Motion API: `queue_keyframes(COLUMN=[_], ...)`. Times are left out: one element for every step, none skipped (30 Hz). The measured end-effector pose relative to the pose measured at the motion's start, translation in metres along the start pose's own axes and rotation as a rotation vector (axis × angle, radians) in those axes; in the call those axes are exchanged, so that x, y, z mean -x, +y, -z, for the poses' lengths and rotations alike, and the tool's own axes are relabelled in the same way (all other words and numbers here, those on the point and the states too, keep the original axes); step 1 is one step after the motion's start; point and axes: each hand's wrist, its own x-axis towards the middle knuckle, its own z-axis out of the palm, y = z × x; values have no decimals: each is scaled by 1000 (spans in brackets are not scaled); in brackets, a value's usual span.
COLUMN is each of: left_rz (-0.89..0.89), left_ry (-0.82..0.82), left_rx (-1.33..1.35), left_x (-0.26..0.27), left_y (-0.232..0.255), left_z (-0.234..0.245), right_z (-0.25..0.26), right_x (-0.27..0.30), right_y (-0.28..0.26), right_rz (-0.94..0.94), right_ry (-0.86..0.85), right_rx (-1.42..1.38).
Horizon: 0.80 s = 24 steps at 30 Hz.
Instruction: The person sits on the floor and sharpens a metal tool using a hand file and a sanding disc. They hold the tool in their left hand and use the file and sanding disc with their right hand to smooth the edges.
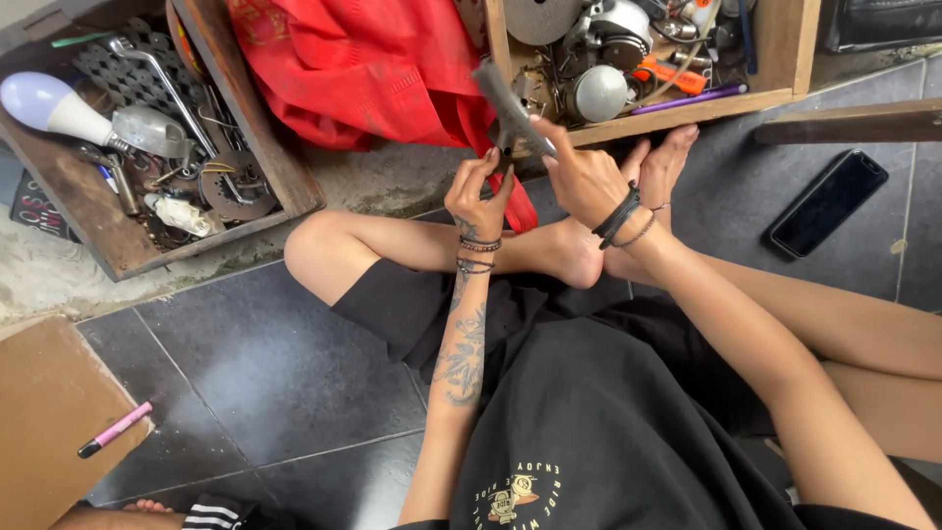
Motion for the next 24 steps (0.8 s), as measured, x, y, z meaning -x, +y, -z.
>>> queue_keyframes(left_rz=[1, 1, 6, 30, 49, 48, 1, -46, -37, -26, -23, -20, -13, -6, -13, -12, 0, 3, 4, 4, -1, 2, 7, 5], left_ry=[3, 7, 5, 7, 10, 11, 72, 134, 129, 142, 162, 165, 159, 153, 156, 154, 147, 146, 156, 167, 173, 167, 152, 148], left_rx=[6, 12, 13, 11, 7, 6, -19, -44, -47, -2, 41, 36, 38, 40, 46, 50, 45, 42, 54, 65, 67, 38, 13, 19], left_x=[0, 1, 1, 1, -4, 4, 6, 7, 8, 8, 4, 10, 11, 11, 9, 7, 12, 14, 12, 10, 11, 12, 15, 12], left_y=[-1, -2, -2, -2, -1, -9, -19, -30, -27, -24, -24, -26, -29, -31, -32, -34, -35, -31, -27, -23, -25, -26, -27, -27], left_z=[0, 1, 2, 3, 3, 0, -6, -13, -13, -12, -12, -10, -13, -16, -17, -19, -15, -15, -16, -16, -16, -15, -16, -20], right_z=[-8, -17, -12, -6, 1, 1, 1, 0, 4, 6, 8, 6, 6, 7, 9, 10, 8, 8, 8, 9, 12, 16, 20, 21], right_x=[-3, -5, -10, -15, -23, -11, -5, 2, -10, -22, -38, -27, -21, -14, -20, -25, -25, -28, -34, -40, -32, -24, -12, -25], right_y=[14, 28, 22, 16, 10, 4, 0, -3, 6, 15, 23, 11, 0, -10, -1, 9, 17, 16, 14, 12, 7, 1, -3, 10], right_rz=[63, 127, 125, 148, 174, 175, 220, 264, 258, 231, 213, 217, 322, 428, 429, 450, 469, 468, 455, 441, 446, 462, 466, 461], right_ry=[9, 18, 13, -30, -69, -68, -133, -198, -207, -151, -88, -92, -59, -25, -18, 19, 46, 42, 27, 13, 17, -55, -129, -126], right_rx=[170, 340, 340, 274, 206, 206, 278, 351, 347, 396, 446, 442, 520, 597, 604, 658, 702, 699, 645, 590, 594, 584, 575, 579])
